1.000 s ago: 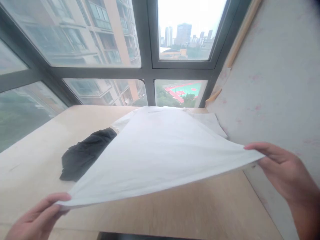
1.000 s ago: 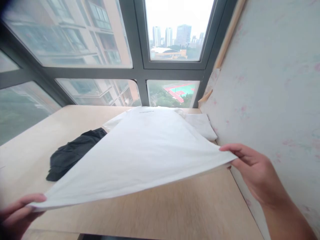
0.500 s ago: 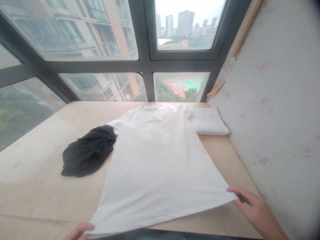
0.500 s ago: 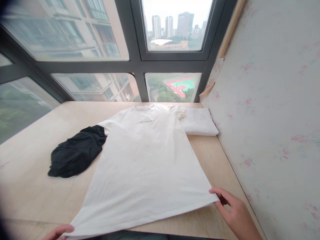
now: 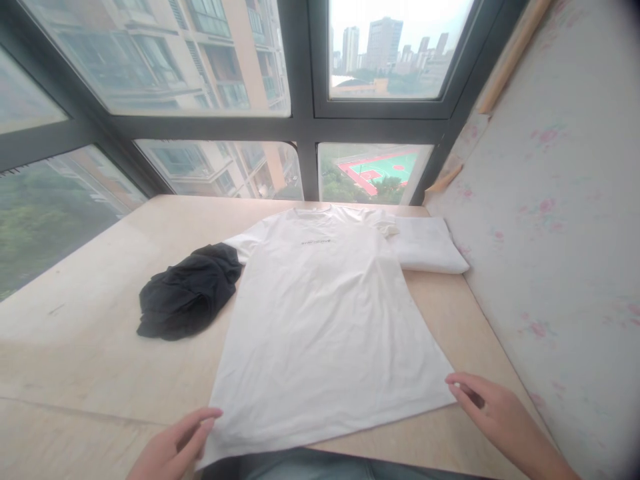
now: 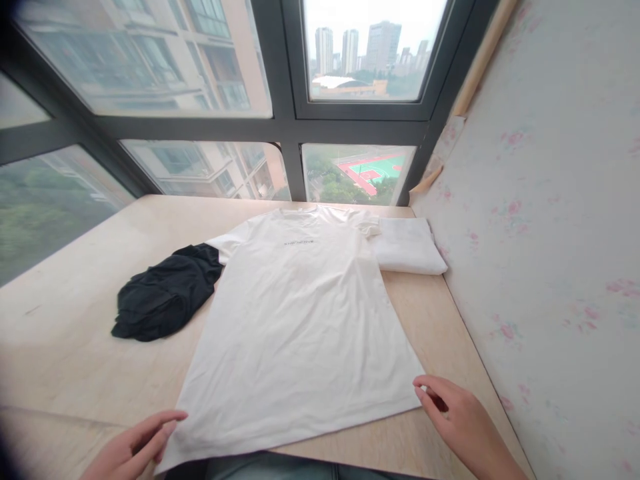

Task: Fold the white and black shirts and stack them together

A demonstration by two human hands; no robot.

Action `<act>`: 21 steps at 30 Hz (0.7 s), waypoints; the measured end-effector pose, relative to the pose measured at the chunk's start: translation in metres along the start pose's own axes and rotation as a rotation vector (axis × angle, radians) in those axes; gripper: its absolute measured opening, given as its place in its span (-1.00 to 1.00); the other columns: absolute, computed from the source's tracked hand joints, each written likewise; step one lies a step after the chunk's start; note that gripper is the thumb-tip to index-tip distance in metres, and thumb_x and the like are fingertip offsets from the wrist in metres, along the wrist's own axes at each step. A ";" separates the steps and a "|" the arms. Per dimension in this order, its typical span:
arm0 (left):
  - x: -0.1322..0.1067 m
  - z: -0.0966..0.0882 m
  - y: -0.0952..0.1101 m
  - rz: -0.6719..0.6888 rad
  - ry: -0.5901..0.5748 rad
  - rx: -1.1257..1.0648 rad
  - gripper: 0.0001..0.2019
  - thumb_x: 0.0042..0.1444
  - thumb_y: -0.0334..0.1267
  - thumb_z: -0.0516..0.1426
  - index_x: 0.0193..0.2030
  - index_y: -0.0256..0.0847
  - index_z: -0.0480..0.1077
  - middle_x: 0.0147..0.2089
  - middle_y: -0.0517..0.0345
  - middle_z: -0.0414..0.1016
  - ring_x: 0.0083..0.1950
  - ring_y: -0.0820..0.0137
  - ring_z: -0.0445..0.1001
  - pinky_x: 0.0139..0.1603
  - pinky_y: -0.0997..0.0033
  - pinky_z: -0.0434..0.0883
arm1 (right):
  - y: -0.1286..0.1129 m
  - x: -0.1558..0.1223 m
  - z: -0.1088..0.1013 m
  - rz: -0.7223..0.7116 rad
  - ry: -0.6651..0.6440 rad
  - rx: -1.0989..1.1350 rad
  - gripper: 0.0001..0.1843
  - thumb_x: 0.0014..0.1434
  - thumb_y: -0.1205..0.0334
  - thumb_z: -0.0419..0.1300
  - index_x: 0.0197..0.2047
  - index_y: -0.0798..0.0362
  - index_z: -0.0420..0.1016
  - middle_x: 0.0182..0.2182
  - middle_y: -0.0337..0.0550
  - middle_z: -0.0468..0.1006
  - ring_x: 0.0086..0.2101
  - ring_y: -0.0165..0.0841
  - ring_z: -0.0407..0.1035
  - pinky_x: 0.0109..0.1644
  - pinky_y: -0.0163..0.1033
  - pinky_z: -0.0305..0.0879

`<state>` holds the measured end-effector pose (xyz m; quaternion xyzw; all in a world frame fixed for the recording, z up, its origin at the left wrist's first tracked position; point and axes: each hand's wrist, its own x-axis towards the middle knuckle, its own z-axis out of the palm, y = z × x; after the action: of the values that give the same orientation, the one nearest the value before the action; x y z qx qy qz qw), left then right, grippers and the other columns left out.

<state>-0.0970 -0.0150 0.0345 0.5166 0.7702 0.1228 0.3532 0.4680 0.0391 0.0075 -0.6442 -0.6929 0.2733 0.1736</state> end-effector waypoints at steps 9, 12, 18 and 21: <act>0.149 -0.009 0.068 0.346 0.560 0.503 -0.49 0.25 -0.18 -0.10 0.20 -0.39 0.39 0.30 -0.31 0.35 0.36 0.01 0.26 0.39 -0.09 0.13 | -0.070 0.059 0.044 -0.398 0.066 -0.074 -0.71 0.33 0.19 0.05 0.04 -0.05 0.51 0.09 -0.08 0.52 0.09 -0.24 0.42 0.20 -0.05 0.40; 0.179 -0.016 0.066 0.227 0.591 0.636 -0.49 0.31 -0.15 -0.12 0.31 -0.30 0.28 0.38 -0.26 0.25 0.47 -0.01 0.04 0.40 -0.24 -0.01 | -0.084 0.073 0.061 -0.473 0.063 -0.134 -0.65 0.32 0.25 0.05 0.13 -0.02 0.45 0.21 -0.05 0.42 0.21 -0.21 0.30 0.27 0.00 0.33; 0.208 -0.049 0.039 0.115 0.525 0.655 -0.41 0.35 -0.02 -0.21 0.37 -0.30 0.21 0.46 -0.22 0.11 0.49 0.01 -0.01 0.40 -0.23 -0.01 | -0.081 0.079 0.089 -0.525 0.096 -0.297 -0.50 0.29 0.25 0.10 0.29 0.06 0.31 0.36 0.01 0.20 0.36 -0.10 0.03 0.33 0.09 0.25; 0.212 -0.055 0.044 0.087 0.548 0.664 -0.40 0.34 -0.03 -0.19 0.36 -0.36 0.22 0.47 -0.27 0.08 0.47 -0.06 0.01 0.39 -0.23 0.00 | -0.077 0.074 0.096 -0.523 0.118 -0.327 -0.51 0.29 0.26 0.09 0.28 0.08 0.33 0.37 0.01 0.18 0.37 -0.08 0.01 0.33 0.10 0.23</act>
<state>-0.1487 0.2012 0.0104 0.5825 0.8108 0.0158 -0.0554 0.3416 0.0957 -0.0298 -0.4785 -0.8585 0.0664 0.1720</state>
